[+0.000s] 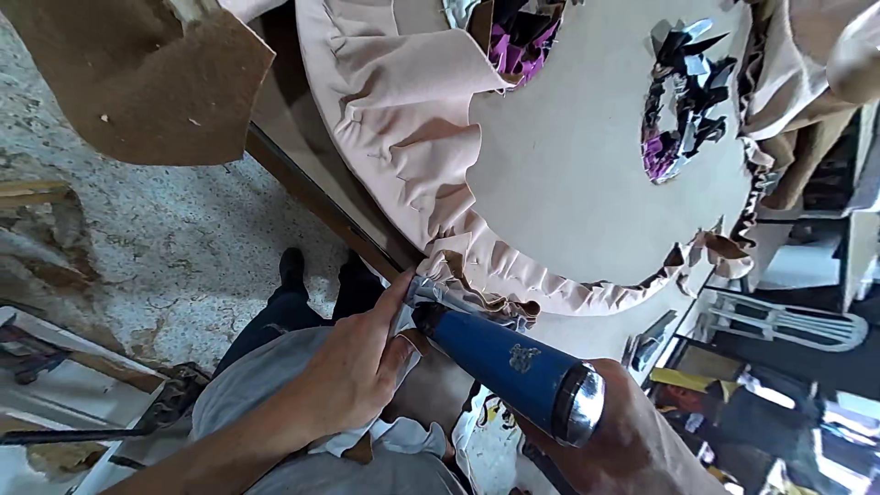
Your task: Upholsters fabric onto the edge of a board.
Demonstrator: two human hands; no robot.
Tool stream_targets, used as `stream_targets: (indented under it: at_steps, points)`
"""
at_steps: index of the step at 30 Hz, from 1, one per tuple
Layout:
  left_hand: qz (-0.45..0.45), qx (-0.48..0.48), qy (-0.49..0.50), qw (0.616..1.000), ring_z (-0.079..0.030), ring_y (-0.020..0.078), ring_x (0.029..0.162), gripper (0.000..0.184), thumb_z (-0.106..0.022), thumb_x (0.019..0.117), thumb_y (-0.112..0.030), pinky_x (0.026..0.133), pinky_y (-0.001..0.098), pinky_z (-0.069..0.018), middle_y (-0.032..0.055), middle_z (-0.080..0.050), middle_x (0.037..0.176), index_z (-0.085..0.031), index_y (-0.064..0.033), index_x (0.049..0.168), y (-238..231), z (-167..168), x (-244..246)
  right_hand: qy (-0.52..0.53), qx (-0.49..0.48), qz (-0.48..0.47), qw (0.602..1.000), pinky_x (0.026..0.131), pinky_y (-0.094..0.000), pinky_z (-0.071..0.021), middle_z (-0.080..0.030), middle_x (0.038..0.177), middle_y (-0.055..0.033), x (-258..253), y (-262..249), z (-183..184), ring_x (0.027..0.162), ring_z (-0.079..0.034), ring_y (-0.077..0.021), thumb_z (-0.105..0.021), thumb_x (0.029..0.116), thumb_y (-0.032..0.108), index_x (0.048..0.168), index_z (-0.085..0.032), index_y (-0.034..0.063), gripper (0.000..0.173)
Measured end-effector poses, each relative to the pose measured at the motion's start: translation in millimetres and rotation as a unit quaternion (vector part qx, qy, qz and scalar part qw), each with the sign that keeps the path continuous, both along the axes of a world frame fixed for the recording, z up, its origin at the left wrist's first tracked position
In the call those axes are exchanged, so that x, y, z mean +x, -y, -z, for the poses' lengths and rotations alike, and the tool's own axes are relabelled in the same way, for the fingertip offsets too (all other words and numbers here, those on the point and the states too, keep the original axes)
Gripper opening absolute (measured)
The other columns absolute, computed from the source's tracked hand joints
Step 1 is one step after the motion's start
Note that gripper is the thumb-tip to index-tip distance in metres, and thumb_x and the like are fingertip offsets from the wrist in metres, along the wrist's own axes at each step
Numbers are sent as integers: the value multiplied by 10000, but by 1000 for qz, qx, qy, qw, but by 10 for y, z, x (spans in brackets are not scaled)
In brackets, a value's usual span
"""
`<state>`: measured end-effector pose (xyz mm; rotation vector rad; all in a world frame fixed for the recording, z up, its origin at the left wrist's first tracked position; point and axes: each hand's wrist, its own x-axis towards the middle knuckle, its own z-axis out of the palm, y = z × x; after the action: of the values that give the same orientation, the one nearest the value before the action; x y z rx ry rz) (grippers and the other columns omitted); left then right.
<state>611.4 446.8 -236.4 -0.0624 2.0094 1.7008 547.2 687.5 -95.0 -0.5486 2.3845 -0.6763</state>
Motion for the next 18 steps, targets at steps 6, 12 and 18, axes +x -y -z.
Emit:
stream_targets:
  at_steps: [6,12,18]
  points:
    - [10,-9,-7,1000,-584,73,654,689,-509,1022,-359,618,320,-542,-44,-624,786,-224,-268,1642,15,-26,-35,-1,35,-11,999,700,-212,-585,-758,905,35,-13,103,-24,814,-693,26,-735,867,342,1170,-725,182,343]
    - [-20,-5,-1,1000,-661,60,747,678,-524,997,-452,677,351,-595,-62,-697,896,-281,-318,1616,-15,13,-9,-36,79,124,988,764,-299,-625,-757,933,-34,255,-181,-292,851,-721,-43,-776,869,322,1097,-697,53,362]
    - [-31,60,23,997,-699,68,1038,593,-610,972,-450,914,347,-609,-46,-724,1161,-467,-223,1501,54,80,-13,-112,104,424,893,628,-374,-600,-677,814,-65,926,-1124,-424,660,-666,-119,-696,907,291,1092,-616,-72,415]
